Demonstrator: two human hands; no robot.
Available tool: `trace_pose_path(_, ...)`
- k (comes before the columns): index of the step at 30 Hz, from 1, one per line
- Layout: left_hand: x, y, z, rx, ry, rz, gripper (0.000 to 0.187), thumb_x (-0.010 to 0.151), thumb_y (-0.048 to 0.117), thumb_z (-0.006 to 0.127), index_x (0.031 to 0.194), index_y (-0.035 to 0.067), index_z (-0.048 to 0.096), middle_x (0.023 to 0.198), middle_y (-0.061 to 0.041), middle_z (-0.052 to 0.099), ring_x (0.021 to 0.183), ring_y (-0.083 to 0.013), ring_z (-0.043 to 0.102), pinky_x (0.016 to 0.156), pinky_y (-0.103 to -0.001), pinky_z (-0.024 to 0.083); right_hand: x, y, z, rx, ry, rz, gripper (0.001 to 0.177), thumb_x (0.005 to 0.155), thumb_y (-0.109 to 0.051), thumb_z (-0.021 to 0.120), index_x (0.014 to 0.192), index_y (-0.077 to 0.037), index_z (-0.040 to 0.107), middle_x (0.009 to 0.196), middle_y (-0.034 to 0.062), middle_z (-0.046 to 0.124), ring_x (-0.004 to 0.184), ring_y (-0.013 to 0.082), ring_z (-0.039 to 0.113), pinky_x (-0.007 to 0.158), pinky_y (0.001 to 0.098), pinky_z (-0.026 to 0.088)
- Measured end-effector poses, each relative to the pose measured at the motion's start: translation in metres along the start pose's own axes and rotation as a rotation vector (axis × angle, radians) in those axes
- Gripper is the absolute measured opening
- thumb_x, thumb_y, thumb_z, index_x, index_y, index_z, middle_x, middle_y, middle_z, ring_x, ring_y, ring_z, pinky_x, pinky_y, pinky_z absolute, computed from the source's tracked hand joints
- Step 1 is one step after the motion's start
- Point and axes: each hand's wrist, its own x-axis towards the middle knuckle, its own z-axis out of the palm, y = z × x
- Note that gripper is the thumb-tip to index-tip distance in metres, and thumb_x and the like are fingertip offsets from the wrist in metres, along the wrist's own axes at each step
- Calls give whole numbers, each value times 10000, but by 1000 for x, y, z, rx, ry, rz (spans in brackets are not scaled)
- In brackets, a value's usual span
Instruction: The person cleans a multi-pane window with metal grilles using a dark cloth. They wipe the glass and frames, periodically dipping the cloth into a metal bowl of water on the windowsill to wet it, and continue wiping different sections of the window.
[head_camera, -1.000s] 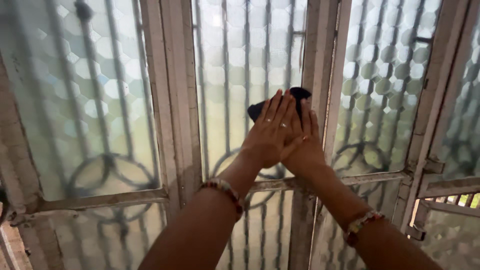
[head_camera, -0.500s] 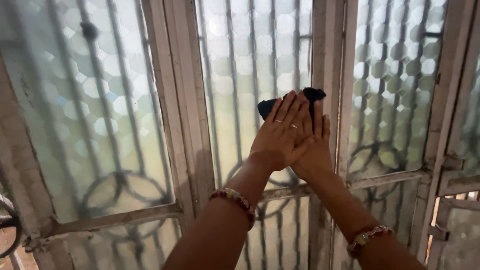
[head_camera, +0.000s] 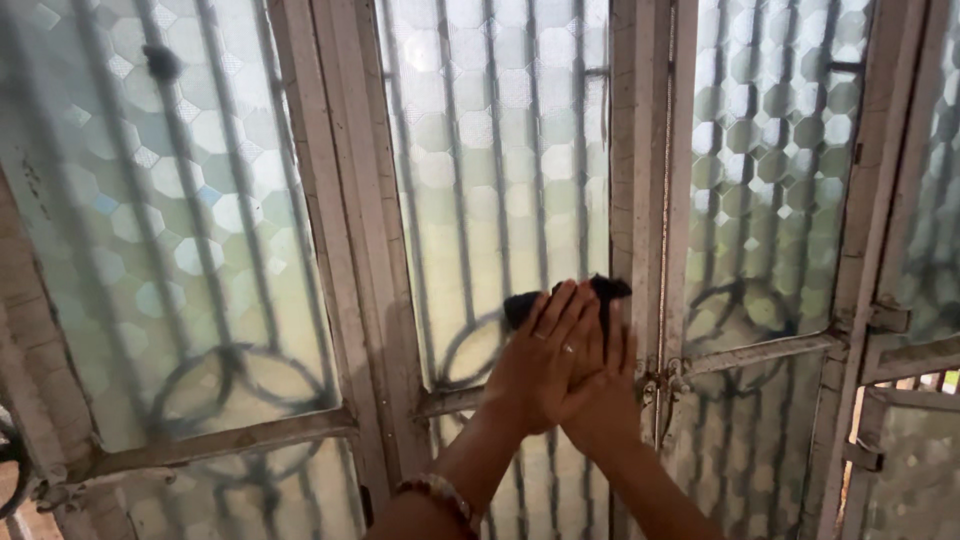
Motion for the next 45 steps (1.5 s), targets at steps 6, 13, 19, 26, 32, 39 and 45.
trace_pose_path(6, -24, 15, 3, 96, -45, -15, 850, 1028, 586, 379, 1600, -28, 237, 1704, -195, 193, 1597, -333, 76, 1294, -454, 43, -23, -8, 0, 83, -99, 38, 802, 930, -370, 504, 1593, -38, 199, 1662, 241, 140, 1512, 504, 91, 1186, 624, 94)
trace_pose_path(13, -17, 0, 5, -42, -13, 15, 866, 1026, 595, 378, 1645, 12, 215, 1727, -165, 181, 1616, -317, 89, 1314, -437, 62, -11, 0, 4, -10, -93, -42, 827, 922, -335, 507, 1591, -8, 147, 1656, 286, 98, 1514, 530, 7, 1194, 644, 63)
trace_pose_path(19, 45, -26, -16, 208, -142, -40, 871, 1017, 643, 251, 1598, 6, 133, 1703, -152, 70, 1577, -314, 1, 1268, -432, 2, 58, 15, -12, -258, -270, -111, 833, 993, -407, 451, 1606, -17, 44, 1648, 328, -45, 1503, 523, -97, 1206, 626, -37)
trace_pose_path(26, 123, -75, -68, 240, -31, -104, 829, 1026, 628, 252, 1620, 53, 194, 1717, -144, 79, 1582, -295, 12, 1279, -449, 20, 170, 51, -27, -91, -128, -126, 926, 938, -552, 491, 1628, -65, 113, 1678, 246, 44, 1539, 462, -77, 1228, 578, -26)
trace_pose_path(32, 115, -67, -74, 271, -82, -128, 747, 1065, 601, 275, 1604, 83, 272, 1759, -124, 79, 1626, -304, 15, 1320, -459, 26, 162, 49, -19, -60, -24, -124, 927, 957, -526, 525, 1645, -36, 142, 1693, 259, 74, 1558, 484, -15, 1242, 594, -2)
trace_pose_path(39, 99, -54, -59, 299, -29, -118, 823, 996, 623, 293, 1577, 41, 314, 1710, -115, 94, 1580, -290, 26, 1268, -455, 8, 135, 31, -18, -6, -108, -6, 1046, 838, -585, 602, 1595, -52, 117, 1656, 243, 53, 1514, 485, -25, 1197, 608, 1)
trace_pose_path(45, 56, -36, -37, 146, -33, -91, 793, 998, 587, 323, 1587, 57, 289, 1725, -145, 123, 1596, -324, 38, 1281, -467, 14, 85, 19, -4, -31, 3, -70, 1021, 890, -567, 550, 1607, 7, 102, 1654, 274, 65, 1517, 499, -10, 1202, 622, 22)
